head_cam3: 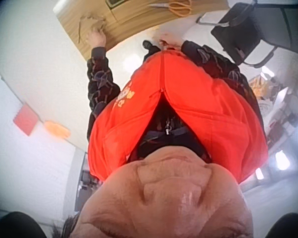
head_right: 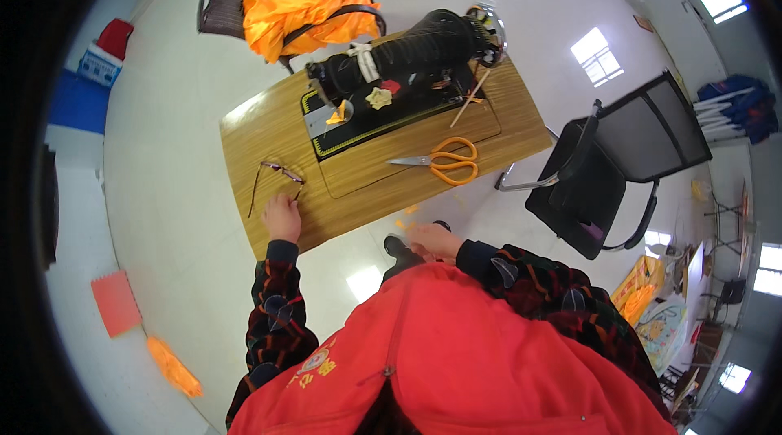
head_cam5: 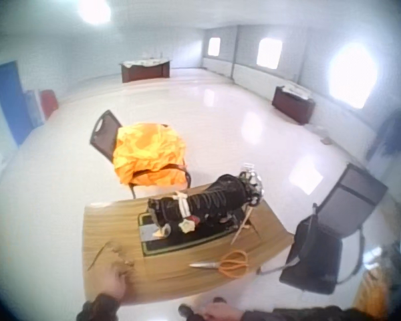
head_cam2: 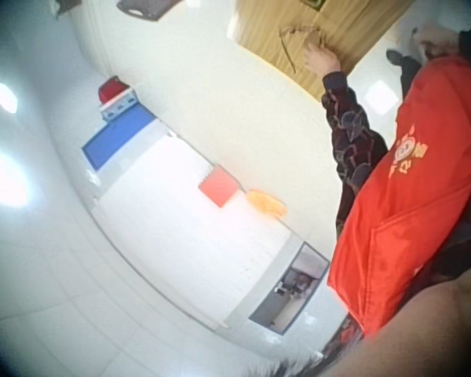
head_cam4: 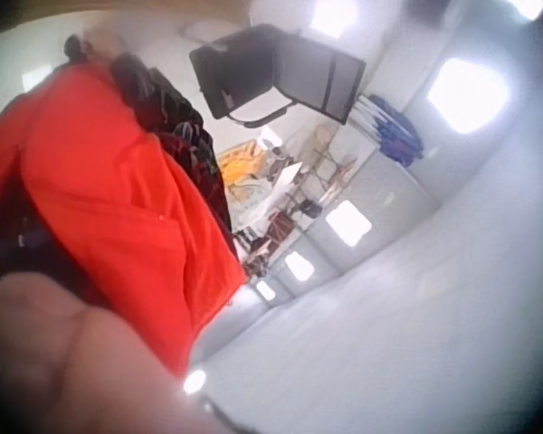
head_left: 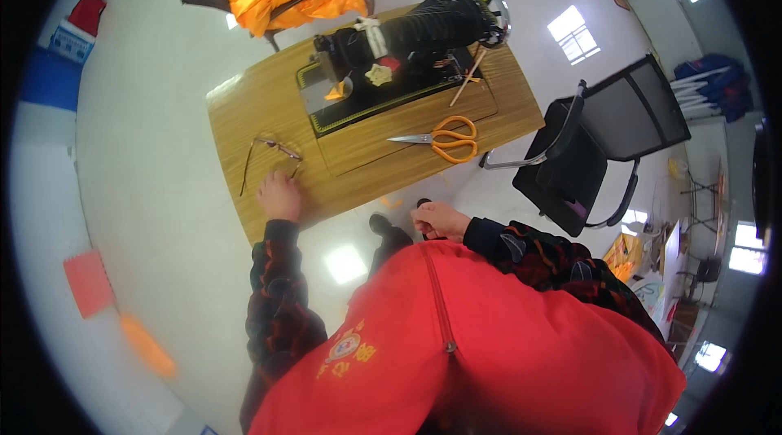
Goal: The person picks up an orange fabric from a chair, unfolds it, and places it on another chair. They then pick up a measuring tape and a ribbon, cut the ribbon with scissors, and place the measuring tape in a drawer.
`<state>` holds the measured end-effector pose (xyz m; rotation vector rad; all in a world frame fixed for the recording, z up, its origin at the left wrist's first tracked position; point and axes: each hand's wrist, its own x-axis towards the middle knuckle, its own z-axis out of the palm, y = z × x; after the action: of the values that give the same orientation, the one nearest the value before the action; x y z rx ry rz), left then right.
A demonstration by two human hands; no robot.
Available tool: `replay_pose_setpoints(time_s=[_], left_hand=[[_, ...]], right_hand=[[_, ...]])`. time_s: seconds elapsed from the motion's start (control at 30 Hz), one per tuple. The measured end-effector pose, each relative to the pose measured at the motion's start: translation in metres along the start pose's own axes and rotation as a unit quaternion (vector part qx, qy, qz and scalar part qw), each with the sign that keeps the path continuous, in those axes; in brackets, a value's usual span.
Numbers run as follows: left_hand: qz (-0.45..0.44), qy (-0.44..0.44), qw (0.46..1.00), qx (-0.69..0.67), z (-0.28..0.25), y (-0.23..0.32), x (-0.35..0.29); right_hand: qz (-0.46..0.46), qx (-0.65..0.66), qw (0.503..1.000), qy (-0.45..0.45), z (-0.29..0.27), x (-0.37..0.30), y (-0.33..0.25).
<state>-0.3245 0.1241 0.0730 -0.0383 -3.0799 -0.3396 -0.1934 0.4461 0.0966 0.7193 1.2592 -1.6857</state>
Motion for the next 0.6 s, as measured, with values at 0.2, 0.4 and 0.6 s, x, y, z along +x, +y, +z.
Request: replay_pose_setpoints(time_s=[0.2, 0.4, 0.6], left_hand=[[-0.095, 0.095, 0.95, -0.283, -0.026, 0.009, 0.01], [-0.165, 0.139, 0.828, -0.517, -0.101, 0.053, -0.016], [-0.126, -0.02, 0.755, -0.643, -0.111, 0.149, -0.08]], right_hand=[[-0.016, 0.061, 0.997, 0.038, -0.019, -0.015, 0.018], [-0.051, 0.058, 0.997, 0.02, -0.039, -0.027, 0.014], [-0.111, 0.039, 0.993, -0.01, -0.062, -0.053, -0.006]])
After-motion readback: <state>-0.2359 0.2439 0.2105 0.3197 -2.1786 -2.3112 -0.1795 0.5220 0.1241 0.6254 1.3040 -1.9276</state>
